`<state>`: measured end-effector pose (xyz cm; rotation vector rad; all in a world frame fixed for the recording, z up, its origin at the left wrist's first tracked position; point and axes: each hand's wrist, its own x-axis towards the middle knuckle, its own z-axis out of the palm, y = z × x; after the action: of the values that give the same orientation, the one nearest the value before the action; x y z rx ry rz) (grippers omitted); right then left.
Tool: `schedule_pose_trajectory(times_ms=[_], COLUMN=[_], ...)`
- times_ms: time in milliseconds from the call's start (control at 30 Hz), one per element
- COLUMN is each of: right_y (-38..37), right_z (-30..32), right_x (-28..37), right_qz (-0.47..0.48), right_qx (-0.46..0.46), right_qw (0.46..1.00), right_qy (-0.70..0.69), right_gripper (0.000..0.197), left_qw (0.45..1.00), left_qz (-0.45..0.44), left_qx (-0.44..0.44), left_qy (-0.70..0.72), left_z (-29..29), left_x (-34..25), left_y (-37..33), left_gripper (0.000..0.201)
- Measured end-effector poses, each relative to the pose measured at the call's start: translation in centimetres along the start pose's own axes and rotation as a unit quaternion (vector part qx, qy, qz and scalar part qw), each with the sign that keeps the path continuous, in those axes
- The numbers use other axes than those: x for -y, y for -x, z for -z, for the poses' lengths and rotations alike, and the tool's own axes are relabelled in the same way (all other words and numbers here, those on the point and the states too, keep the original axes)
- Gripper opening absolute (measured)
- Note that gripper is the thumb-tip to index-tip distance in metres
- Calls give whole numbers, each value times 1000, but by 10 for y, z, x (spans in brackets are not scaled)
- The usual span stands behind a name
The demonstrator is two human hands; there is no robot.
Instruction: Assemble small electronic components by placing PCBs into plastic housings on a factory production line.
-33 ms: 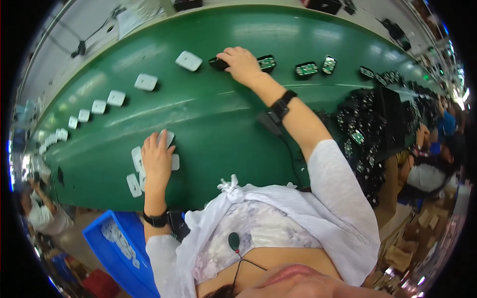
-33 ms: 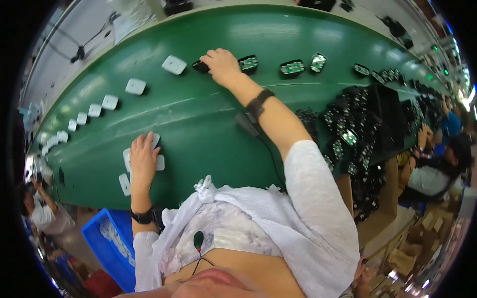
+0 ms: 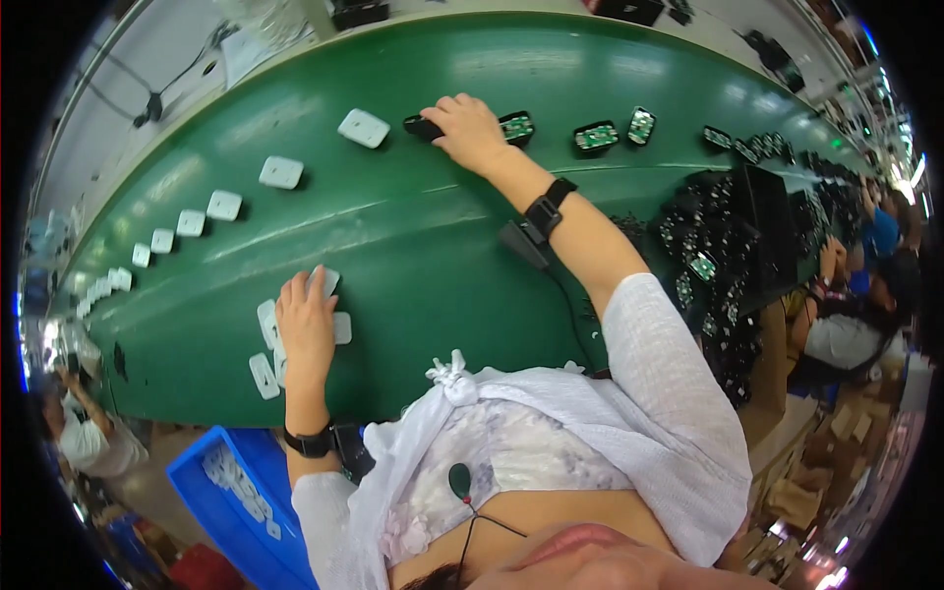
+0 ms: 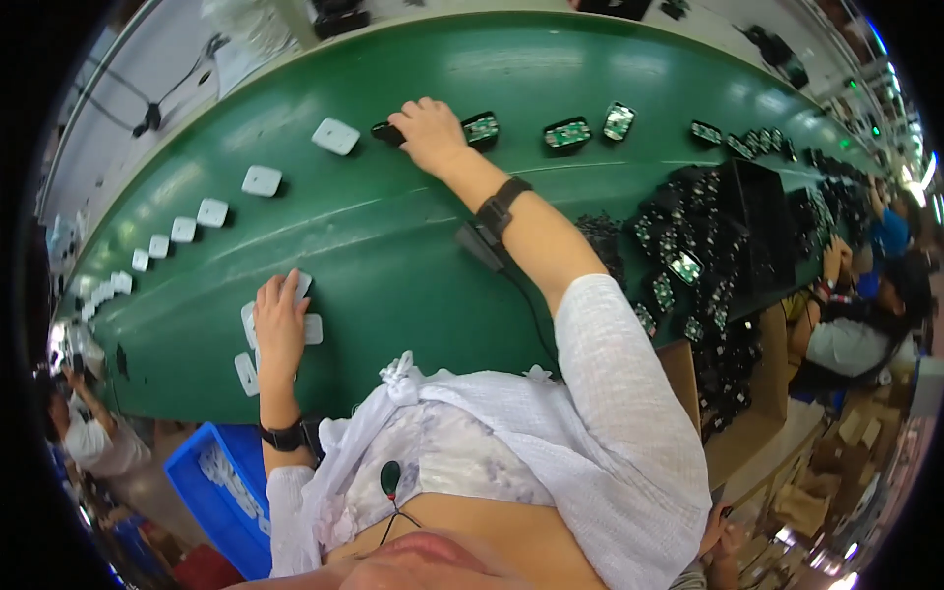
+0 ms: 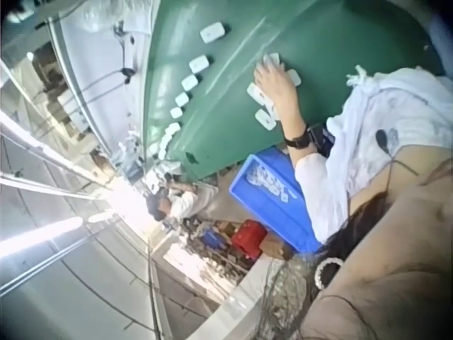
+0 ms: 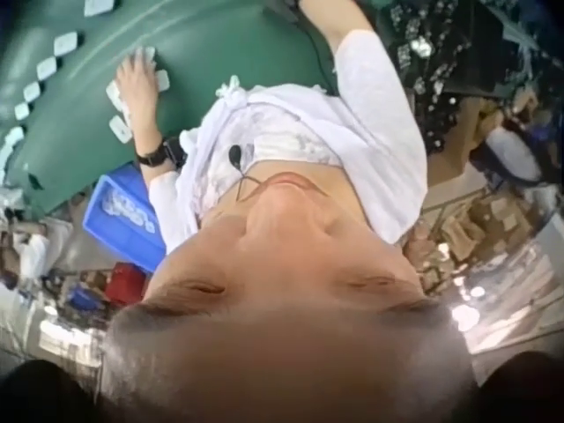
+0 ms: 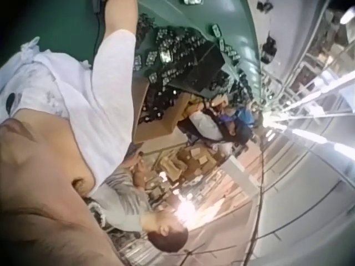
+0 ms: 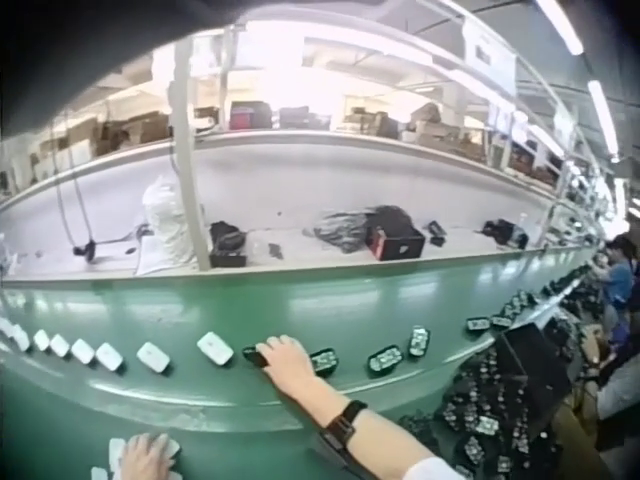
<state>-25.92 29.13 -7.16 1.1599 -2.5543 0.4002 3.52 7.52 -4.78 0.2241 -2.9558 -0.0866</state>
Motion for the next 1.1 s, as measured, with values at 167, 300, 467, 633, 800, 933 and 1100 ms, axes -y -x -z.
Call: schedule_pose_trajectory(times_ms=[167, 300, 467, 633, 800, 933, 1100], right_y=[33, 94, 140, 159, 162, 159, 145], right_z=[45, 74, 95, 90, 94, 101, 110], right_x=[31, 36, 34, 26, 21, 29, 67], right_qz=[-147, -122, -129, -100, -49, -60, 17], right_qx=[36, -5, 43, 33, 68, 87, 51], right_qw=[971, 940, 978, 985, 987, 981, 961], right_qy=[-182, -318, -158, -137, -140, -165, -272], right_gripper=[40, 35, 31, 45, 51, 49, 47], left_qw=[999, 981, 952, 945, 946, 929, 913], left_qz=[-27, -91, -172, -206, -151, -127, -96], left_qx=[-18, -39, 0, -17, -11, -34, -38], left_qy=[34, 166, 255, 255, 285, 347, 394], left_z=[7, 7, -12, -34, -43, -48, -43], left_x=[-8, -50, -114, -134, -127, -118, -116], left_y=[-6, -19, -20, -31, -25, -15, -14], left_gripper=[55, 60, 64, 67, 69, 67, 64])
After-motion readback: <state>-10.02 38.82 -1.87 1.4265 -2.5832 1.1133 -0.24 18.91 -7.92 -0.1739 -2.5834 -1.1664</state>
